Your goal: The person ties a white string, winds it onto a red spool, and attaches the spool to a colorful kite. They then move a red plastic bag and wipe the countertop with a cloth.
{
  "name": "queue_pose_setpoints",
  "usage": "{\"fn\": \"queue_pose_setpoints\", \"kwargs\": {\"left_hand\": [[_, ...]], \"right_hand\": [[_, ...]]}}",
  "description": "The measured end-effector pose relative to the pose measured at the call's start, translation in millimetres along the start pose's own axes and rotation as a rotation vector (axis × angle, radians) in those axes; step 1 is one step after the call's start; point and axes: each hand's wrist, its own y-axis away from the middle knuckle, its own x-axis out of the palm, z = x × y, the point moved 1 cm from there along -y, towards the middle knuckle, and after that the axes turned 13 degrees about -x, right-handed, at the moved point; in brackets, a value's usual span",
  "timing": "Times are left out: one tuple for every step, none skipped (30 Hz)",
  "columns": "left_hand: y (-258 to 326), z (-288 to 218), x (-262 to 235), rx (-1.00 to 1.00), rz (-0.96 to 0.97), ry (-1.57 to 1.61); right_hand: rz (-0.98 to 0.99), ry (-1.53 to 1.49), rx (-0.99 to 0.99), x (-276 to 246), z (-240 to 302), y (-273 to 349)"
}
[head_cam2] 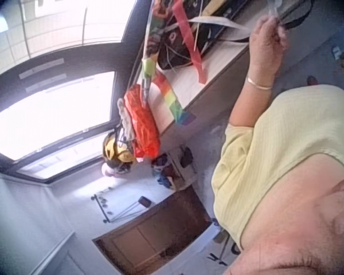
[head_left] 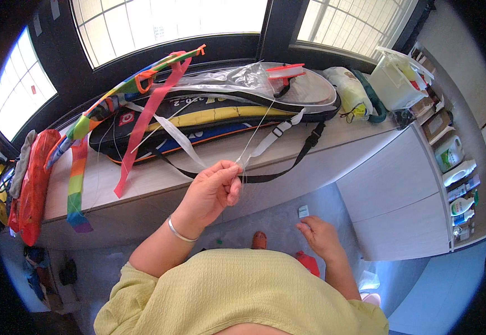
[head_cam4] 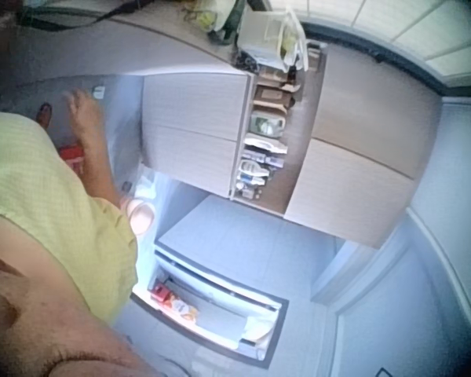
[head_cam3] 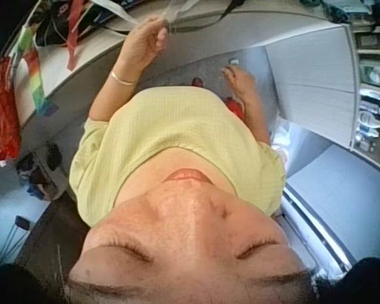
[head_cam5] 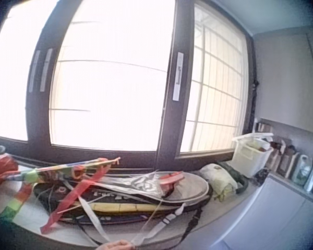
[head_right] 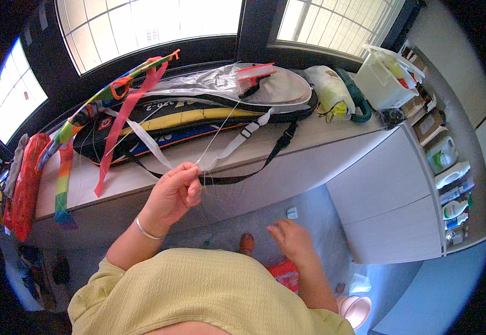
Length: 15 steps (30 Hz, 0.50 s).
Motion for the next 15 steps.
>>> {"fn": "queue_pose_setpoints", "kwargs": {"left_hand": [[2, -1, -2, -0.008, 0.011, -0.018], [3, -2, -5, -0.015, 0.024, -0.037], [4, -3, -6, -0.022, 0.036, -0.055], [6, -3, -5, -0.036, 0.02, -0.072], [9, -2, -1, -0.053, 0.005, -0.093], [12, 0, 1, -0.072, -0.008, -0.112], [15, 3, 3, -0.078, -0.013, -0.131], [19, 5, 5, -0.081, -0.022, -0.153], [20, 7, 7, -0.091, -0.021, -0.174], [20, 10, 5, -0.093, 0.02, -0.167], [20, 13, 5, -0.104, 0.027, -0.168], [20, 15, 6, -0.112, 0.028, -0.17], [22, 16, 6, -0.115, 0.027, -0.169], [23, 17, 6, -0.114, 0.034, -0.177], [25, 17, 7, -0.123, 0.032, -0.18]], "right_hand": [[0.028, 0.006, 0.05, 2, -3, 2], [0.033, 0.012, 0.078, 4, -6, 5], [0.039, 0.017, 0.105, 7, -10, 8], [0.046, 0.023, 0.131, 10, -12, 9], [-0.033, -0.142, 0.144, 11, -13, 6], [-0.112, -0.306, 0.157, 12, -14, -2], [-0.19, -0.47, 0.169, 11, -13, -11], [-0.249, -0.637, 0.161, 5, 3, -26], [-0.315, -0.799, 0.16, -4, 24, -42], [-0.367, -0.896, 0.083, -5, 37, -57], [-0.417, -0.993, 0.004, -6, 50, -71], [-0.399, -1.044, -0.015, -10, 66, -84], [-0.376, -1.094, -0.038, -13, 80, -96], [-0.333, -1.135, -0.047, -10, 87, -108], [-0.288, -1.172, -0.056, -8, 93, -119]]}}
